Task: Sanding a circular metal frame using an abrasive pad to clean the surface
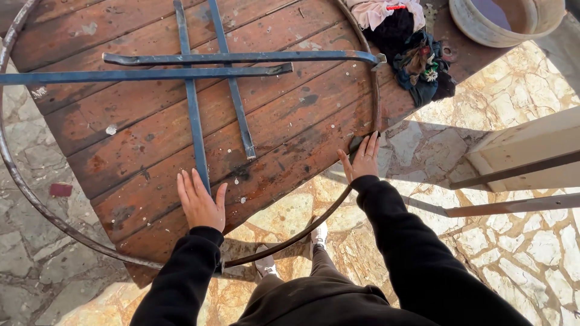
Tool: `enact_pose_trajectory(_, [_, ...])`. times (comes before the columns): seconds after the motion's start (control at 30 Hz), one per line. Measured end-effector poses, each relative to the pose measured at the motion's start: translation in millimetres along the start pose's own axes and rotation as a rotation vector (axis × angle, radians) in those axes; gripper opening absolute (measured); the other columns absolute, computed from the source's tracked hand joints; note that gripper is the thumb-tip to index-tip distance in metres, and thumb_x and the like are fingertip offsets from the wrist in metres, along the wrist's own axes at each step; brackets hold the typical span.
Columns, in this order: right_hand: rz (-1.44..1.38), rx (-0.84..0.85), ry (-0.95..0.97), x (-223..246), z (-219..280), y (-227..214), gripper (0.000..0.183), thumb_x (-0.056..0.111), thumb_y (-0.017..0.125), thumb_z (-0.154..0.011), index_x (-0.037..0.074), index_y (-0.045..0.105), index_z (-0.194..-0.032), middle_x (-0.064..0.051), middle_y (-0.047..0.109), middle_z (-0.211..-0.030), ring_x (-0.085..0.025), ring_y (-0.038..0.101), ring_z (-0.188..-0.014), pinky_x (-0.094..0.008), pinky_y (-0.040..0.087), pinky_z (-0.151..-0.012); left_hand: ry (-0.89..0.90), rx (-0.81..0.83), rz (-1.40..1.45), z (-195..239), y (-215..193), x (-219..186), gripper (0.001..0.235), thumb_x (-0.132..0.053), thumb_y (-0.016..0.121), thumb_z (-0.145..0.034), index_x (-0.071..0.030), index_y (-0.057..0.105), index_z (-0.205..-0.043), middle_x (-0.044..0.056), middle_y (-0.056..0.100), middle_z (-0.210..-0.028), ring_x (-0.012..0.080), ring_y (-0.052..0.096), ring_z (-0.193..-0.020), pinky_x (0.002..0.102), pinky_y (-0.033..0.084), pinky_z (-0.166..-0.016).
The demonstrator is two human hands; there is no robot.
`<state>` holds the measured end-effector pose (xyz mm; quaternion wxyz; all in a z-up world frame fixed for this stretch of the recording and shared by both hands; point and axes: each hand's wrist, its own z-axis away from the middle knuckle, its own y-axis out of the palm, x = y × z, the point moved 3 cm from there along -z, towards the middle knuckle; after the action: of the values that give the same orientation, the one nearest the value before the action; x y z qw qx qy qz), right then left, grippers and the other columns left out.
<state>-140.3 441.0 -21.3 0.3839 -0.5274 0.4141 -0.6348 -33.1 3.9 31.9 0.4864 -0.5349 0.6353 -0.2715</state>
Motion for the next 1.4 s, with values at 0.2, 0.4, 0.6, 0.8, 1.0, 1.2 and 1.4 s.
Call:
enact_pose_trajectory(0.2, [-0.149,0.078,0.128,95.1,153.8,5.9,0.118,0.083,0.031,-0.095,-0.013,0.008,-0.159,-0.035,-0.011,-0.167,-0.047,-0.008,-0.156,-0.051,0.006,-0.127,0.179,-0.067,0.015,-7.1,-10.0,-15.7,0.078,-0.057,0.055,-0.101,0.006,0.048,-0.147,0.03,0.044,-0.155,0.0465,0.035,-0.149,0.058,0.033,-0.118])
enact_pose_trajectory(0.4, [-0.141,-0.062,0.111,22.2,46.9,16.2,0.119,0.084,0.039,-0.097,-0.012,0.01,-0.161,-0.032,-0.011,-0.167,-0.051,-0.007,-0.155,-0.059,0.004,-0.129,0.249,-0.04,0.059,-2.5,-8.8,-18.5,0.073,-0.058,0.058,-0.099,0.003,0.055,-0.14,0.025,0.051,-0.15,0.043,0.038,-0.149,0.055,0.033,-0.12])
enact_pose_trajectory(0.6, [-0.173,0.034,0.156,123.8,199.1,32.7,0.126,0.085,0.043,-0.09,-0.015,0.004,-0.158,-0.038,-0.012,-0.165,-0.053,-0.007,-0.154,-0.056,0.006,-0.126,0.22,-0.03,0.085,-2.0,-6.2,-14.0,0.073,-0.059,0.057,-0.1,0.002,0.055,-0.14,0.024,0.053,-0.149,0.041,0.04,-0.149,0.054,0.034,-0.12])
enact_pose_trajectory(0.8, [-0.035,-0.048,0.124,39.2,61.7,16.4,0.117,0.082,0.032,-0.1,-0.017,0.011,-0.159,-0.034,-0.015,-0.166,-0.053,-0.014,-0.153,-0.059,-0.002,-0.127,0.216,0.011,0.11,1.0,-1.4,-11.7,0.071,-0.057,0.055,-0.102,0.002,0.054,-0.141,0.024,0.053,-0.149,0.0419,0.037,-0.15,0.055,0.032,-0.12])
enact_pose_trajectory(1.0, [-0.16,0.021,0.151,126.9,194.2,27.6,0.114,0.071,0.05,-0.097,-0.014,0.005,-0.159,-0.037,-0.013,-0.165,-0.053,-0.009,-0.154,-0.054,0.005,-0.127,0.206,0.017,0.111,-0.9,-2.3,-10.9,0.07,-0.056,0.055,-0.103,0.003,0.053,-0.142,0.024,0.053,-0.148,0.0423,0.038,-0.15,0.056,0.032,-0.12])
enact_pose_trajectory(1.2, [-0.121,-0.005,0.16,24.8,56.0,20.0,0.115,0.083,0.034,-0.1,-0.009,0.005,-0.162,-0.027,-0.018,-0.168,-0.048,-0.015,-0.155,-0.055,-0.001,-0.129,0.216,0.009,0.089,-1.2,-1.3,-12.8,0.071,-0.057,0.055,-0.103,0.003,0.053,-0.142,0.024,0.054,-0.148,0.0416,0.037,-0.15,0.056,0.032,-0.12])
enact_pose_trajectory(1.4, [-0.161,0.009,0.212,106.2,173.7,37.1,0.116,0.078,0.042,-0.096,-0.013,0.007,-0.159,-0.034,-0.015,-0.166,-0.052,-0.01,-0.154,-0.054,0.001,-0.128,0.201,0.0,0.051,-0.5,1.3,-12.0,0.07,-0.057,0.055,-0.102,0.001,0.053,-0.141,0.021,0.054,-0.147,0.0396,0.038,-0.15,0.056,0.033,-0.119])
